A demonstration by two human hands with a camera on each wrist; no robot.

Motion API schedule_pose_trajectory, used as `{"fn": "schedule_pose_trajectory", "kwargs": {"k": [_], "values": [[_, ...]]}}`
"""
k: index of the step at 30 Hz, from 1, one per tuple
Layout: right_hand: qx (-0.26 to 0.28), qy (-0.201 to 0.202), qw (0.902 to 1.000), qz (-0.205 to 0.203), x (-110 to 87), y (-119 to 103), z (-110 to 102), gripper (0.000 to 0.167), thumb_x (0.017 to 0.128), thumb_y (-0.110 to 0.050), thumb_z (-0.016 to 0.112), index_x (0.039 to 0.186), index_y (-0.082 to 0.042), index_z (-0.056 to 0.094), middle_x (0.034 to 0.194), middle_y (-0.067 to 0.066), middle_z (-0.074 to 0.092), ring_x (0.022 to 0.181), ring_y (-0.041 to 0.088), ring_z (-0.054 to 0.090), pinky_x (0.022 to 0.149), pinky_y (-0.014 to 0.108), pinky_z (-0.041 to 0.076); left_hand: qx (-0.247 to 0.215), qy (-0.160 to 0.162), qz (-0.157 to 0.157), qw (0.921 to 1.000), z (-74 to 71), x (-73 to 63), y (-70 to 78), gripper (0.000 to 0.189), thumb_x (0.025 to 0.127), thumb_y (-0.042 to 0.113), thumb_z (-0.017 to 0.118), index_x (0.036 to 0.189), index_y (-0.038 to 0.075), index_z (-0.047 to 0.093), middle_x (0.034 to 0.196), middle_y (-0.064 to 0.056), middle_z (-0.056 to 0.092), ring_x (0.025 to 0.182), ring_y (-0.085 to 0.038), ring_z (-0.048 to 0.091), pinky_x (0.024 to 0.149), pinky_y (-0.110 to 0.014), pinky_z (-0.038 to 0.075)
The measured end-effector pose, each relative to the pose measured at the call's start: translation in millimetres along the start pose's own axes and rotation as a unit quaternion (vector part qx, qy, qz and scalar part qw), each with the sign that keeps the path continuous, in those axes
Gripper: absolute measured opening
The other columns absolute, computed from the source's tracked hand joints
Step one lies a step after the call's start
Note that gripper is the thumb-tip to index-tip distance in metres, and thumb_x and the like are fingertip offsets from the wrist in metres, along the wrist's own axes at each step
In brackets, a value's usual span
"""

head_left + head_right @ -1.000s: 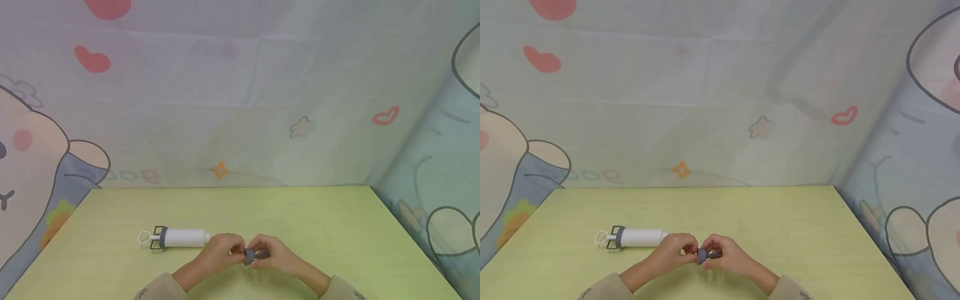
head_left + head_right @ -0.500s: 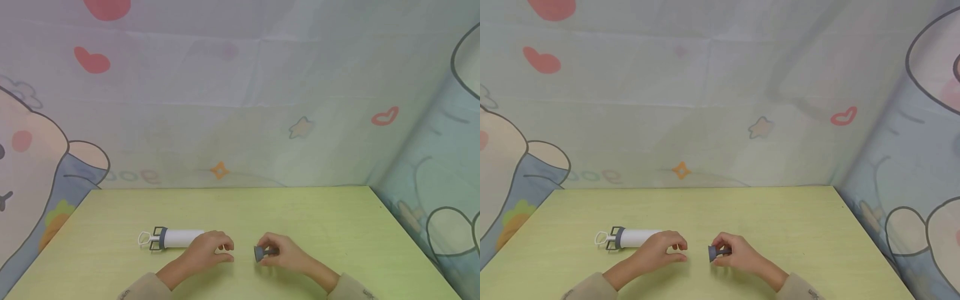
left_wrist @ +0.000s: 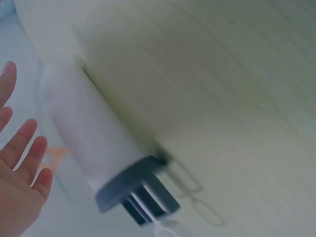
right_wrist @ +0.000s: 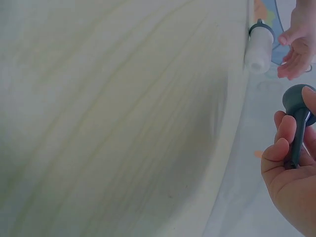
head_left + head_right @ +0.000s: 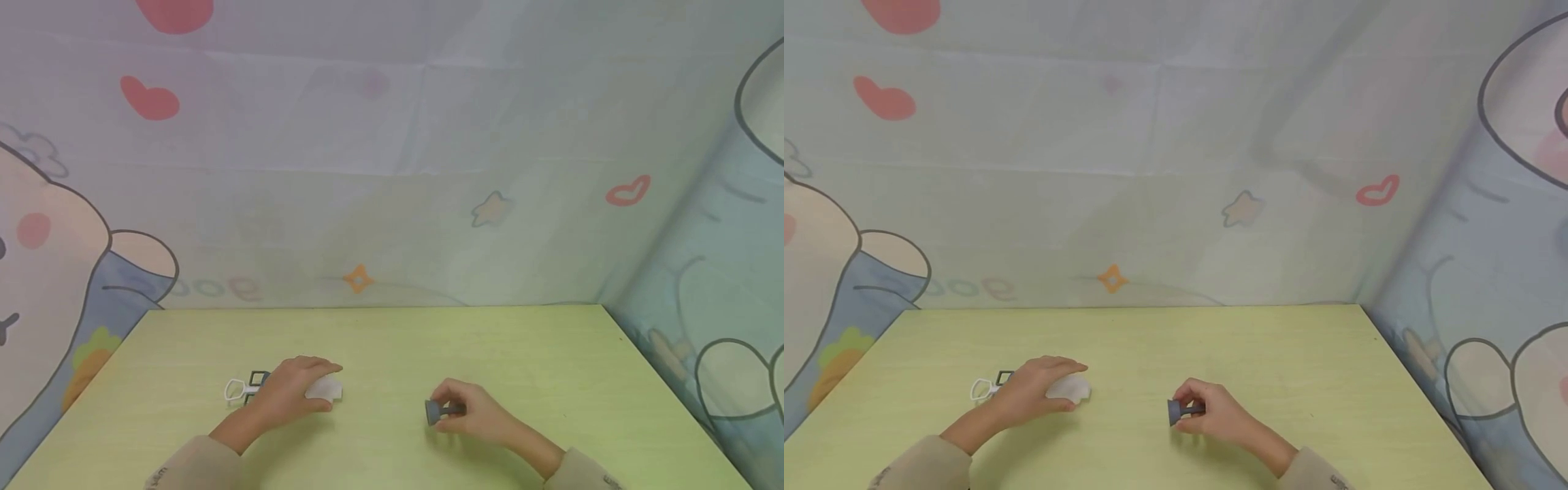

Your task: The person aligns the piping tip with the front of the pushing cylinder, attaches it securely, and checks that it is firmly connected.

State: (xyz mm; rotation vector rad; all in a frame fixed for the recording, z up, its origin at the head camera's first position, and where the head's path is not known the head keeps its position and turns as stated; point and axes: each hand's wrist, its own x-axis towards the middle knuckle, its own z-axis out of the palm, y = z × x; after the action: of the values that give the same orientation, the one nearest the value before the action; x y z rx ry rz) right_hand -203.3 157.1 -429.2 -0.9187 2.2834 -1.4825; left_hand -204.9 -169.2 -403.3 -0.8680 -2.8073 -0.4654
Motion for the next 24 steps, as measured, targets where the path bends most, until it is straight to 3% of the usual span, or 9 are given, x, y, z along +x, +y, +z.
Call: {"fn": "schedule_pose_trajectory", "kwargs": {"k": [12, 19, 24], "values": [[0.0, 0.004, 0.9998, 0.017, -4.0, 3, -4, 0.026, 0.077, -0.016, 0.067, 0.098, -0.005, 0.056, 0.096, 0.012, 0.058, 0.075, 0.004, 0.057, 0.075, 0.021, 0.049, 0.102, 0.013, 0.045, 0.9937, 8.6, -13.2, -29.1, 0.058, 0.063, 0.032, 0.076, 0.116, 0.016, 0.057, 0.112, -0.006, 0.059, 0.103, -0.025, 0.054, 0.082, -0.045, 0.041], [0.008, 0.004, 0.9998, 0.019, -4.7, 0, -4, 0.027, 0.078, -0.012, 0.066, 0.099, -0.001, 0.056, 0.095, 0.016, 0.059, 0.076, 0.005, 0.057, 0.076, 0.023, 0.049, 0.112, 0.007, 0.039, 0.993, 15.1, -16.4, -37.0, 0.055, 0.063, 0.03, 0.077, 0.114, 0.017, 0.059, 0.106, -0.002, 0.062, 0.097, -0.021, 0.058, 0.077, -0.042, 0.043], [0.013, 0.001, 0.9998, 0.013, -4.9, 0, -5, 0.027, 0.078, -0.012, 0.065, 0.1, 0.0, 0.055, 0.096, 0.018, 0.058, 0.077, 0.006, 0.057, 0.076, 0.024, 0.05, 0.114, 0.02, 0.049, 0.9921, 16.8, -16.0, -38.7, 0.053, 0.063, 0.024, 0.077, 0.112, 0.017, 0.059, 0.103, -0.002, 0.063, 0.093, -0.02, 0.059, 0.074, -0.041, 0.045]]}}
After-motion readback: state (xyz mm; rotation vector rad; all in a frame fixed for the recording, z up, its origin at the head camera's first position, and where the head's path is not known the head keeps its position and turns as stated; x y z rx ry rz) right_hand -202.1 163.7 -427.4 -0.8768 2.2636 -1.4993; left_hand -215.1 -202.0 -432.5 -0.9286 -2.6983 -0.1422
